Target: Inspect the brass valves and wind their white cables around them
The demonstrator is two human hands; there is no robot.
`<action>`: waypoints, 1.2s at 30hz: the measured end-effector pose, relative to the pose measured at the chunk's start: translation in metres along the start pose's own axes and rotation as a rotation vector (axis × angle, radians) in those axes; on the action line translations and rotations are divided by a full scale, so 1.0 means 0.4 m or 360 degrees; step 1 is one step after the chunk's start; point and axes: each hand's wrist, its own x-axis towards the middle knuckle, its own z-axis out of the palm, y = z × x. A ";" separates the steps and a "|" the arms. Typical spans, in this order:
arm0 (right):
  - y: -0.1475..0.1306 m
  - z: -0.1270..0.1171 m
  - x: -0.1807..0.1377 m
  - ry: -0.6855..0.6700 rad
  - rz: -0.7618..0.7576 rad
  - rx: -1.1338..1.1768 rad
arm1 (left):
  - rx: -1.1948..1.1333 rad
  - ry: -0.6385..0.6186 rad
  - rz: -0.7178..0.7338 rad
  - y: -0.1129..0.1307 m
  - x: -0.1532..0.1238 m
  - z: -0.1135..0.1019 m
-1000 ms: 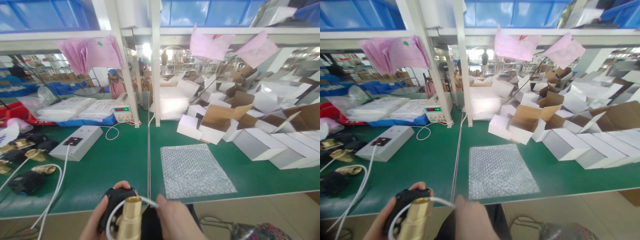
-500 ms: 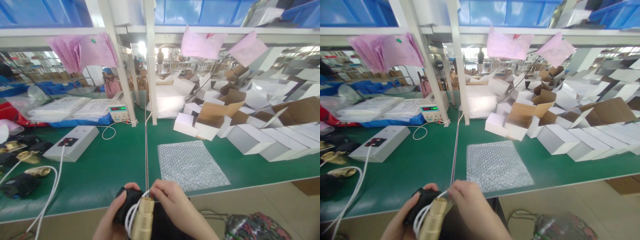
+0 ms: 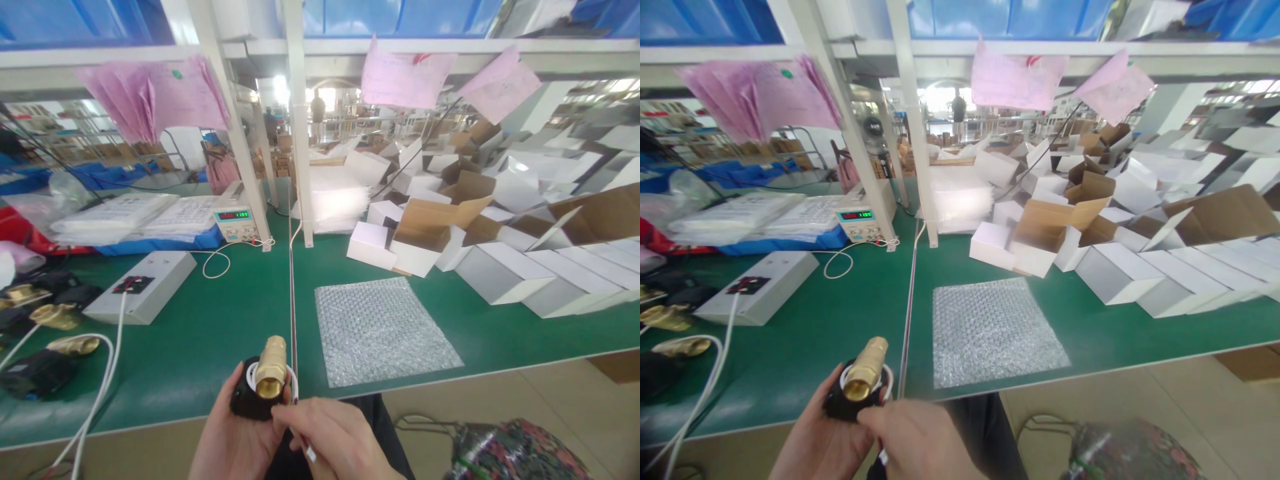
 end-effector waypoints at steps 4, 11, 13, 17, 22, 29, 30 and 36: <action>0.010 0.004 0.012 0.0180 0.0183 0.0346 | 0.0144 -0.0209 0.0011 -0.009 0.010 -0.032; -0.012 0.017 0.037 0.0343 0.0705 0.0474 | 0.0101 -0.0103 0.0172 -0.028 0.007 -0.035; -0.017 0.014 0.041 0.0322 0.0883 0.0615 | 0.0118 -0.0098 0.0192 -0.033 0.003 -0.027; -0.019 0.005 0.039 0.0339 0.0903 0.0654 | 0.0131 -0.0141 0.0176 -0.041 -0.001 -0.023; -0.020 0.003 0.021 0.0372 0.0483 0.0402 | 0.0136 -0.0180 0.0126 -0.043 -0.001 -0.029; -0.036 -0.005 0.039 0.0365 0.1079 0.0885 | 0.0197 -0.0261 0.0159 -0.051 -0.017 -0.016; -0.035 -0.008 0.046 0.0335 0.1184 0.0996 | 0.0205 -0.0260 0.0166 -0.054 -0.020 -0.012; -0.021 -0.024 0.076 0.0222 0.1446 0.1264 | 0.0235 -0.0282 0.0199 -0.059 -0.016 -0.018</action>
